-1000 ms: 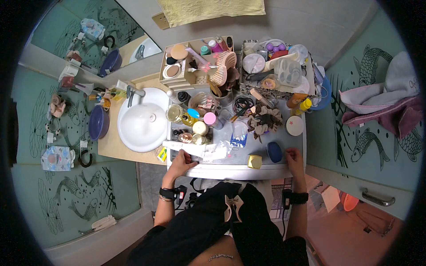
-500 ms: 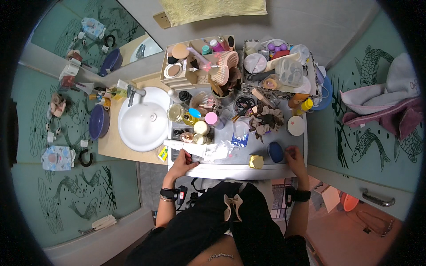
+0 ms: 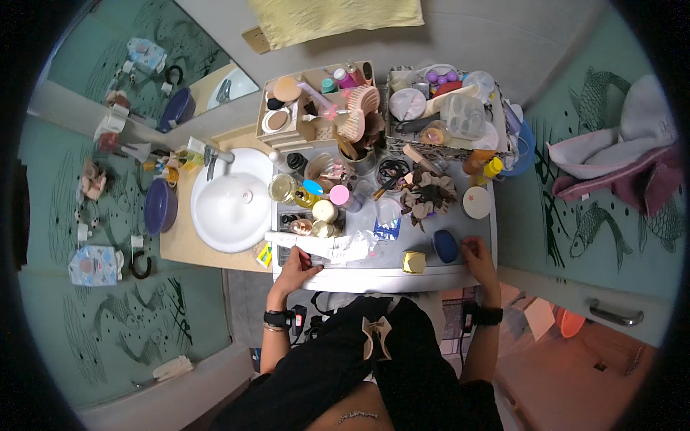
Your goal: The person is handling, examining, and organizing various skincare and cosmetic jars and bottles on a counter in a bathroom.
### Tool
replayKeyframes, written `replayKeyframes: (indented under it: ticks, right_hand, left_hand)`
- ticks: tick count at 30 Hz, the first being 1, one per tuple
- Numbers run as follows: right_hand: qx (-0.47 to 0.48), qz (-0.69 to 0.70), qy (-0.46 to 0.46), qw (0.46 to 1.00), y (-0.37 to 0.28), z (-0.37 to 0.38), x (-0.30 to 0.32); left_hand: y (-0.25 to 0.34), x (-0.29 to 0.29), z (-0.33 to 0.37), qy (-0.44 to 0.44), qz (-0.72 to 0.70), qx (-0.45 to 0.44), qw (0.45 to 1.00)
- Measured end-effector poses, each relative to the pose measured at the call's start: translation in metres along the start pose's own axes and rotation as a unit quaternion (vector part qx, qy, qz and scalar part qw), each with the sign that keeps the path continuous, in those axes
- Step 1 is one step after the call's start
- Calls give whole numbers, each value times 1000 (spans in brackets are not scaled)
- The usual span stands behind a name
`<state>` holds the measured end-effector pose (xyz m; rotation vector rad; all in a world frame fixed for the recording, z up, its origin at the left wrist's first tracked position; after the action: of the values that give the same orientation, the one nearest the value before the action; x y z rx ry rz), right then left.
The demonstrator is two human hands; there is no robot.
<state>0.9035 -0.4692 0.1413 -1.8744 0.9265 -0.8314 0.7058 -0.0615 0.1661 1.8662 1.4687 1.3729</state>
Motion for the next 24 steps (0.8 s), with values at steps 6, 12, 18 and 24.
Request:
replayKeyframes:
  ticks: [6,12,18,24]
  right_hand:
    - [12,47,-11,999,9,5,-2]
    - [9,49,11,999,17,7,-2]
    - [47,30,23,998,18,5,-4]
    - [30,46,15,998,12,5,-7]
  left_hand:
    - [0,-1,0,4,-11,12,1000]
    - [2,-1,2,-10,22,17,1000]
    - [-6,-3,4,0,22,6,1000]
    - [-4,-1,2,7,33,19,999]
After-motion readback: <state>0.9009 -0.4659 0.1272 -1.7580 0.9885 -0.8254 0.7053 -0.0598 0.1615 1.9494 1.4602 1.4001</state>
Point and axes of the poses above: each hand's wrist, its own z-axis towards the middle knuckle, its own x-axis out of the back of the hand, y = z × x, the point moved 1 cm from there along z, towards the middle knuckle, and after that the axes turned 7 degrees about -y, right-handed, at the moved point
